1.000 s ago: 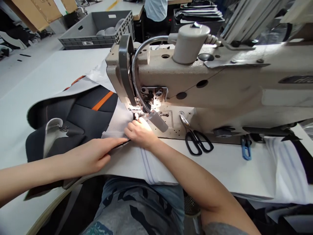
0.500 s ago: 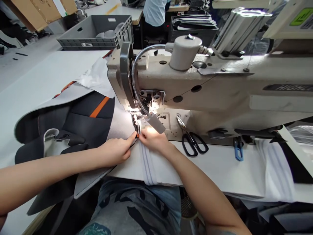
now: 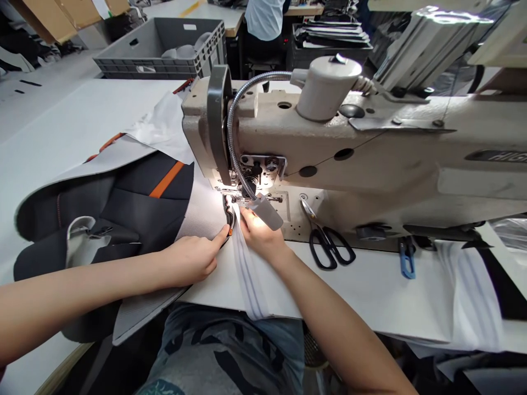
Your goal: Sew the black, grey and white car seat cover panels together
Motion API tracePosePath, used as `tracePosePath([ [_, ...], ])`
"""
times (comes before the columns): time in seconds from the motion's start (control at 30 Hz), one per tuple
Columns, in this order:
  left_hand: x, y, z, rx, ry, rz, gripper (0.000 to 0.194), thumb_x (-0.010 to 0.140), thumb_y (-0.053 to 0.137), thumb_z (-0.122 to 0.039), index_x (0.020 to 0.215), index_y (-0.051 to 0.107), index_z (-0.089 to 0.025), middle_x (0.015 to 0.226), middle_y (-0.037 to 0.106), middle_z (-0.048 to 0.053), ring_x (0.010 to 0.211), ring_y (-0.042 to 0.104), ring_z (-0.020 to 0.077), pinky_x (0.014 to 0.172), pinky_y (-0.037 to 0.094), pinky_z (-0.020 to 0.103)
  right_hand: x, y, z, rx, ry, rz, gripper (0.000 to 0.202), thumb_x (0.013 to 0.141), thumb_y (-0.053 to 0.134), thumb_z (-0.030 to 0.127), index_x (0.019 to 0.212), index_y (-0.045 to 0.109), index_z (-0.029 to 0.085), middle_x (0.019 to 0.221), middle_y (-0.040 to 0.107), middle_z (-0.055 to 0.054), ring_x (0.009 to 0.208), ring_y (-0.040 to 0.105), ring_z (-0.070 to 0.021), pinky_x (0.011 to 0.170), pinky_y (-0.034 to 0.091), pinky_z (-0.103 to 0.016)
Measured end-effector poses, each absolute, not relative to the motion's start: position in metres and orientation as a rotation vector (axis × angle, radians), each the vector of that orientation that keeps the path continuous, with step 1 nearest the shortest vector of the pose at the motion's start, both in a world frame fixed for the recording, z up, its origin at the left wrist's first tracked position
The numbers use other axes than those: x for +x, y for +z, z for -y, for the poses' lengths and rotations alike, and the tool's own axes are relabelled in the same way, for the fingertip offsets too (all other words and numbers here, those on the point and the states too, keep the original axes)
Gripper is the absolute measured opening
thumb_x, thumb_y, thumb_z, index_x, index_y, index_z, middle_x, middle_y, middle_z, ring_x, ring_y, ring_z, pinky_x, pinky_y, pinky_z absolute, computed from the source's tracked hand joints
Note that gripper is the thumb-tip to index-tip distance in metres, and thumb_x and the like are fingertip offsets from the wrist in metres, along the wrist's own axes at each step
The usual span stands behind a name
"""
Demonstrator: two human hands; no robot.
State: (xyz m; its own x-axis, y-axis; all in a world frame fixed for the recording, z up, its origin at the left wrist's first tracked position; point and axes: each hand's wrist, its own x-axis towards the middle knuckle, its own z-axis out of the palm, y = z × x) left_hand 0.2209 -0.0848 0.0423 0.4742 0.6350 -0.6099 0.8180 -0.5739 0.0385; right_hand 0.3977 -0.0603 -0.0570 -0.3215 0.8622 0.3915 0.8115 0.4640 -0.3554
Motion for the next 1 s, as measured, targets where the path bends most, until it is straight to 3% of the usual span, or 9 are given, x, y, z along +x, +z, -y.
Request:
tracePosePath([
  [0.07,0.222,0.040,0.084,2.394,-0.795,-1.238,0.072,0.085,0.040,-0.022,0.149,0.013,-0.005,0.091,0.069,0.018,0.082,0.068,0.0322,0.066,0.052,0.039,0.392,-0.059,0.063,-1.405,0.138,2.172,0.031,0.091,0.044,0.024,0.110,0.065,0.012,0.080,0.059,-0.009,0.076,0.055,-0.0224,0.072,0.047,-0.034],
  [0.23,0.228,0.039,0.077,2.373,-0.768,-1.271,0.070,0.086,0.039,-0.021,0.148,0.014,-0.003,0.092,0.069,0.020,0.083,0.069,0.0323,0.066,0.052,0.039,0.383,-0.064,0.064,-1.421,0.155,2.118,0.032,0.090,0.042,0.019,0.116,0.061,0.014,0.092,0.064,-0.011,0.091,0.059,-0.0230,0.082,0.049,-0.032],
  [0.33,0.233,0.039,0.071,2.363,-0.740,-1.302,0.071,0.086,0.040,-0.023,0.148,0.014,-0.002,0.095,0.069,0.022,0.085,0.068,0.0333,0.068,0.052,0.040,0.381,-0.066,0.060,-1.400,0.139,2.174,0.033,0.091,0.040,0.018,0.117,0.061,0.015,0.096,0.065,-0.011,0.091,0.060,-0.0219,0.083,0.049,-0.032],
  [0.57,0.230,0.038,0.065,2.323,-0.668,-1.313,0.068,0.086,0.036,-0.019,0.149,0.014,-0.004,0.094,0.070,0.019,0.088,0.068,0.0321,0.069,0.050,0.037,0.383,-0.053,0.057,-1.531,0.013,2.278,0.034,0.089,0.046,0.020,0.118,0.063,0.017,0.085,0.065,-0.010,0.081,0.059,-0.0237,0.081,0.045,-0.036],
  [0.77,0.227,0.034,0.064,2.296,-0.593,-1.302,0.067,0.086,0.033,-0.020,0.149,0.016,-0.004,0.096,0.070,0.018,0.087,0.068,0.0313,0.067,0.050,0.036,0.380,-0.041,0.059,-1.515,-0.046,2.404,0.035,0.088,0.043,0.018,0.116,0.064,0.010,0.082,0.064,-0.014,0.085,0.056,-0.0274,0.080,0.044,-0.038],
  [1.0,0.234,0.031,0.059,2.292,-0.553,-1.389,0.067,0.086,0.034,-0.021,0.149,0.016,-0.006,0.100,0.069,0.020,0.089,0.068,0.0322,0.069,0.051,0.037,0.378,-0.044,0.056,-1.574,-0.077,2.469,0.044,0.088,0.043,0.018,0.129,0.056,0.009,0.093,0.063,-0.016,0.086,0.055,-0.0273,0.081,0.044,-0.039],
])
